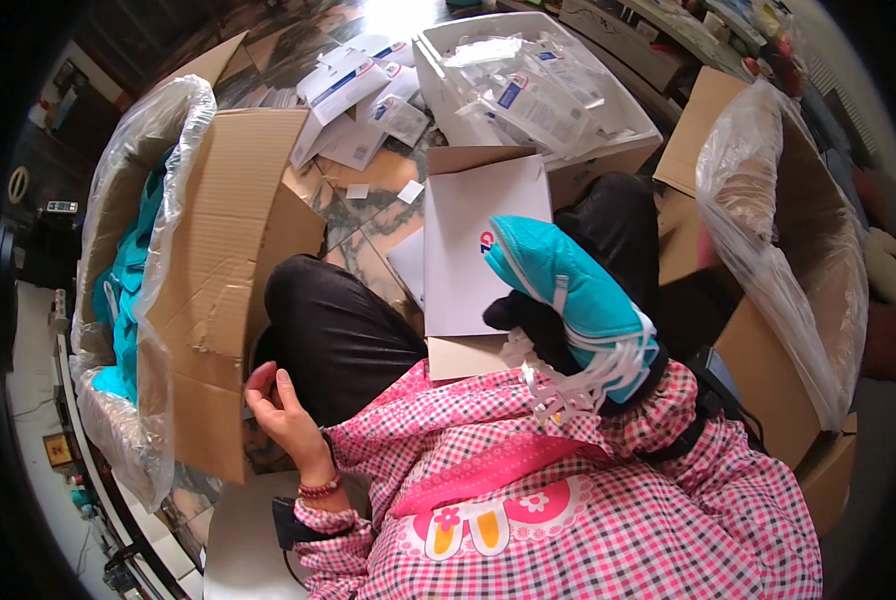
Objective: The person is folding and placing surgical-style face masks into retail boxes.
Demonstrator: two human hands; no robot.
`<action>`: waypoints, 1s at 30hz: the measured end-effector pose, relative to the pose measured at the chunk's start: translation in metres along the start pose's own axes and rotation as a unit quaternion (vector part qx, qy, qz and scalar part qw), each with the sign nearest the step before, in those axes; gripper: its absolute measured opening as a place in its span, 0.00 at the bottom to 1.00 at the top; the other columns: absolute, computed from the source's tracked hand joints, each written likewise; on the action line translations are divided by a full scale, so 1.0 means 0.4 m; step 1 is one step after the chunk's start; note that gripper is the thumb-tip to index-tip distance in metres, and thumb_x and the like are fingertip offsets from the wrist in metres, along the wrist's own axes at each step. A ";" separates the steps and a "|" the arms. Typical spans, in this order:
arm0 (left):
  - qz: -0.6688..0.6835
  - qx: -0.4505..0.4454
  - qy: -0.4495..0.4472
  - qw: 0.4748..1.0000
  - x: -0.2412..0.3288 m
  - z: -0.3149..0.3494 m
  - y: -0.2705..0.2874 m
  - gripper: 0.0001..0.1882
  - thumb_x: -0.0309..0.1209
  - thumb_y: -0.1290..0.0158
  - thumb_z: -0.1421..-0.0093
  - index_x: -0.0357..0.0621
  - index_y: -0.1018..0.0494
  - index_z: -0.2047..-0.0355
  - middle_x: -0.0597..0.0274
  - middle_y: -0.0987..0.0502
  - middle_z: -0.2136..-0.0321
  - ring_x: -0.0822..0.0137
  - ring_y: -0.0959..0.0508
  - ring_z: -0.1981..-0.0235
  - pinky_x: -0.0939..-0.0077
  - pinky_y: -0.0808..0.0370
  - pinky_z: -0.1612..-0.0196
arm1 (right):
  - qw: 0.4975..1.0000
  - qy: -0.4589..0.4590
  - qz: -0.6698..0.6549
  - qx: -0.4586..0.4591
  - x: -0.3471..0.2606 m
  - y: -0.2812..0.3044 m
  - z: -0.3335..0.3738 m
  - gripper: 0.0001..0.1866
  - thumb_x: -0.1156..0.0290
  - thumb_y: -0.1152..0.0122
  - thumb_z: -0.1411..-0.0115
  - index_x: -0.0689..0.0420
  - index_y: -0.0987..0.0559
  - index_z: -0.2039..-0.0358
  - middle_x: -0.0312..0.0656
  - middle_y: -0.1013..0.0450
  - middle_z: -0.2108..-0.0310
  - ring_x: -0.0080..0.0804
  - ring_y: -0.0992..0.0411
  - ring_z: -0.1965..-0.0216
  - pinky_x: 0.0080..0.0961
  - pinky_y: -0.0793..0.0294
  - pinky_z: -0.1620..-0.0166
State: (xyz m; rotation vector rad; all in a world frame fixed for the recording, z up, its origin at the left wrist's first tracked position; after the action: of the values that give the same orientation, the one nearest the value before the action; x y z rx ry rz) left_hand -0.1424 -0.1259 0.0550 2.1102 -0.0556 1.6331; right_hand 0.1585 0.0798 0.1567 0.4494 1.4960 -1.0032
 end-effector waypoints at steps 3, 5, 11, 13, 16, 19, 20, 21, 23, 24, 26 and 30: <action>0.202 -0.164 0.032 0.965 0.159 0.074 -0.126 0.04 0.27 0.49 0.32 0.41 0.30 0.60 0.63 0.24 0.68 0.75 0.23 0.67 0.81 0.25 0.59 | 0.994 0.056 -0.050 -0.080 0.008 0.024 -0.049 0.23 0.66 0.47 0.30 0.58 0.32 0.37 0.39 0.30 0.42 0.26 0.27 0.49 0.33 0.25 0.44; 0.253 -0.322 0.077 0.909 0.202 0.139 -0.223 0.06 0.25 0.48 0.33 0.40 0.30 0.58 0.59 0.21 0.65 0.72 0.20 0.69 0.81 0.22 0.63 | 0.992 0.107 -0.037 -0.047 0.004 0.012 -0.057 0.21 0.64 0.50 0.29 0.55 0.31 0.38 0.36 0.29 0.45 0.24 0.31 0.45 0.33 0.26 0.43; 0.336 -0.480 0.114 0.803 0.334 0.270 -0.369 0.18 0.18 0.44 0.39 0.38 0.36 0.51 0.57 0.23 0.60 0.62 0.18 0.57 0.75 0.19 0.58 | 0.998 0.041 -0.057 0.000 0.073 0.030 -0.056 0.23 0.72 0.49 0.31 0.56 0.34 0.36 0.39 0.34 0.39 0.28 0.34 0.39 0.31 0.27 0.40; 0.343 -0.468 0.155 0.799 0.322 0.279 -0.393 0.15 0.20 0.41 0.40 0.36 0.33 0.55 0.60 0.22 0.63 0.71 0.18 0.62 0.80 0.19 0.61 | 0.983 0.054 -0.173 -0.023 0.091 0.032 -0.056 0.22 0.70 0.50 0.30 0.55 0.33 0.36 0.36 0.33 0.39 0.26 0.35 0.39 0.33 0.28 0.40; 0.333 -0.448 0.142 0.817 0.313 0.283 -0.413 0.11 0.20 0.42 0.38 0.36 0.31 0.58 0.63 0.22 0.67 0.75 0.19 0.67 0.80 0.19 0.63 | 0.994 0.049 -0.092 -0.014 0.110 0.039 -0.057 0.22 0.69 0.50 0.30 0.54 0.34 0.36 0.37 0.34 0.39 0.26 0.34 0.40 0.35 0.30 0.38; 0.332 -0.435 0.162 0.821 0.307 0.273 -0.412 0.06 0.21 0.44 0.37 0.36 0.30 0.61 0.65 0.22 0.69 0.78 0.21 0.69 0.81 0.19 0.64 | 0.996 0.043 -0.074 -0.008 0.131 0.044 -0.065 0.22 0.68 0.51 0.29 0.55 0.33 0.37 0.37 0.33 0.39 0.27 0.34 0.40 0.33 0.32 0.37; 0.331 -0.436 0.162 0.821 0.304 0.270 -0.412 0.06 0.21 0.44 0.37 0.36 0.30 0.61 0.65 0.22 0.69 0.78 0.21 0.69 0.81 0.19 0.64 | 0.987 0.007 -0.161 -0.008 0.150 0.048 -0.070 0.21 0.68 0.51 0.29 0.56 0.33 0.37 0.37 0.33 0.40 0.27 0.34 0.40 0.33 0.32 0.37; 0.327 -0.433 0.147 0.827 0.301 0.265 -0.411 0.05 0.21 0.44 0.36 0.36 0.29 0.62 0.65 0.22 0.69 0.78 0.21 0.69 0.81 0.19 0.65 | 0.997 0.034 -0.067 -0.016 0.136 0.054 -0.070 0.21 0.70 0.51 0.30 0.55 0.33 0.37 0.36 0.33 0.40 0.28 0.36 0.39 0.33 0.32 0.36; 0.321 -0.429 0.131 0.834 0.292 0.261 -0.413 0.04 0.21 0.45 0.36 0.35 0.28 0.62 0.66 0.22 0.69 0.77 0.21 0.69 0.81 0.19 0.66 | 0.998 0.038 -0.058 -0.015 0.145 0.060 -0.076 0.22 0.71 0.51 0.30 0.55 0.34 0.36 0.36 0.34 0.40 0.28 0.36 0.38 0.33 0.33 0.36; 0.344 -0.421 0.144 0.827 0.283 0.262 -0.418 0.04 0.21 0.44 0.37 0.36 0.28 0.63 0.65 0.22 0.69 0.77 0.21 0.69 0.81 0.20 0.67 | 0.998 0.042 -0.047 -0.013 0.148 0.061 -0.077 0.23 0.72 0.51 0.30 0.55 0.35 0.35 0.36 0.34 0.39 0.28 0.37 0.38 0.33 0.33 0.35; 0.366 -0.415 0.157 0.818 0.283 0.259 -0.421 0.04 0.20 0.43 0.38 0.36 0.27 0.63 0.65 0.22 0.69 0.76 0.20 0.70 0.81 0.21 0.68 | 0.998 0.064 -0.020 -0.020 0.144 0.057 -0.071 0.24 0.74 0.50 0.31 0.56 0.36 0.35 0.37 0.36 0.38 0.29 0.37 0.38 0.32 0.34 0.35; 0.179 -0.404 -0.041 0.896 0.344 0.233 -0.395 0.05 0.17 0.43 0.40 0.38 0.27 0.64 0.66 0.23 0.69 0.77 0.22 0.69 0.83 0.22 0.68 | 0.998 0.031 -0.044 0.030 0.196 0.101 -0.055 0.28 0.76 0.44 0.34 0.59 0.38 0.34 0.41 0.39 0.35 0.29 0.37 0.37 0.33 0.34 0.35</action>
State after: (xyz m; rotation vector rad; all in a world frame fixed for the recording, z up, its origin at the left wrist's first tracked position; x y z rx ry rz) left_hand 0.0308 0.0127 0.1120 1.5460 -1.0207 1.3463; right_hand 0.1599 0.0982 0.0679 0.4635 1.5556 -1.1140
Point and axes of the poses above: each hand's wrist, its own z-axis away from the middle knuckle, its own y-axis out of the back of the hand, x = y × z, the point moved 7 cm from there along -z, towards the middle knuckle
